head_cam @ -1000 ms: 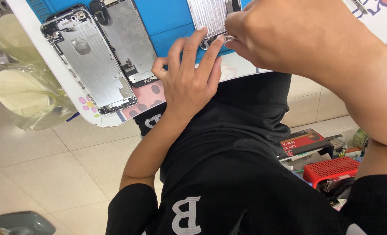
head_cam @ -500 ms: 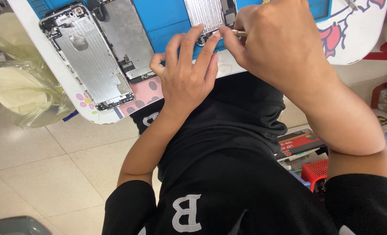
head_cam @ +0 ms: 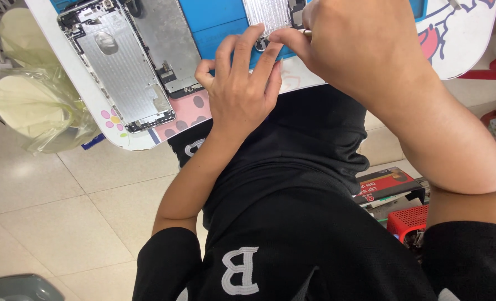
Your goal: The recorder is disassembling and working on the internal components of mobile phones at a repair station.
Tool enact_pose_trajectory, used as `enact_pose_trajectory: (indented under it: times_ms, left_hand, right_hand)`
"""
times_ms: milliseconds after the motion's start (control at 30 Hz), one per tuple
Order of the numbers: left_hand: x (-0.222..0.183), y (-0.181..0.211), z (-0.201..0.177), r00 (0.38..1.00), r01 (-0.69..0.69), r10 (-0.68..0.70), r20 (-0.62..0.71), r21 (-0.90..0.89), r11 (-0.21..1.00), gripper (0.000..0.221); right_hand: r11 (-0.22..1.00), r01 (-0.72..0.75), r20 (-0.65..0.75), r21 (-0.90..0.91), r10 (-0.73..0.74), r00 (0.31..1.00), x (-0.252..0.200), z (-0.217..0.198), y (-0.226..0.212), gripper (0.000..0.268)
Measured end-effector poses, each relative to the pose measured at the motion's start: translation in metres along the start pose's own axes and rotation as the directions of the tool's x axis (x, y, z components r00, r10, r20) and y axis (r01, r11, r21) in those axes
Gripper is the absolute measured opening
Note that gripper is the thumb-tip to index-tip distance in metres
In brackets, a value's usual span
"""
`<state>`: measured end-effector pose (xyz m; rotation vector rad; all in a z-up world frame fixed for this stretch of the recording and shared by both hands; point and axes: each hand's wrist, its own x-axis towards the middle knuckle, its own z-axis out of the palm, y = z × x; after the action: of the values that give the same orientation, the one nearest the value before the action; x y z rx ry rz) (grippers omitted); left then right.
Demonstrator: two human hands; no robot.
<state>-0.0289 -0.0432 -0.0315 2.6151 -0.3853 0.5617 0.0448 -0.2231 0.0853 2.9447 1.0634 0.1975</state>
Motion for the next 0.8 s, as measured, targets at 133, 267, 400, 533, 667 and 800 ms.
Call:
enact_pose_trajectory:
  times_ms: [133,267,400,533,667,800]
  left_hand:
    - [0.002,0.002,-0.002,1.0,0.002,-0.002,0.0,0.005,1.0,0.03]
    - [0.004,0.002,-0.003,1.0,-0.003,0.003,-0.002,-0.006,1.0,0.035]
    - [0.005,0.002,-0.003,1.0,0.005,-0.005,0.015,-0.005,1.0,0.035]
    - [0.005,0.002,-0.002,1.0,0.011,-0.011,0.023,-0.004,1.0,0.035]
    - [0.004,0.001,-0.002,1.0,0.008,-0.008,0.023,-0.011,1.0,0.036]
    - [0.004,0.003,-0.004,0.999,0.011,-0.011,0.037,-0.01,1.0,0.037]
  right_hand:
    - [0.995,0.065,-0.077,0.075,-0.059,0.995,-0.006,-0.007,0.012,0.04]
    - [0.982,0.126,0.028,0.144,-0.131,0.991,-0.01,-0.005,0.027,0.014]
    - [0.986,0.121,0.12,0.118,-0.136,0.983,0.007,-0.013,0.023,0.013]
    - [0.989,0.113,0.113,0.092,-0.123,0.986,0.004,-0.006,0.024,0.018]
    - [0.992,0.102,0.044,0.069,-0.105,0.994,0.0,-0.001,0.024,0.021]
    - [0.994,0.08,0.074,0.072,-0.085,0.994,-0.006,0.004,0.028,0.031]
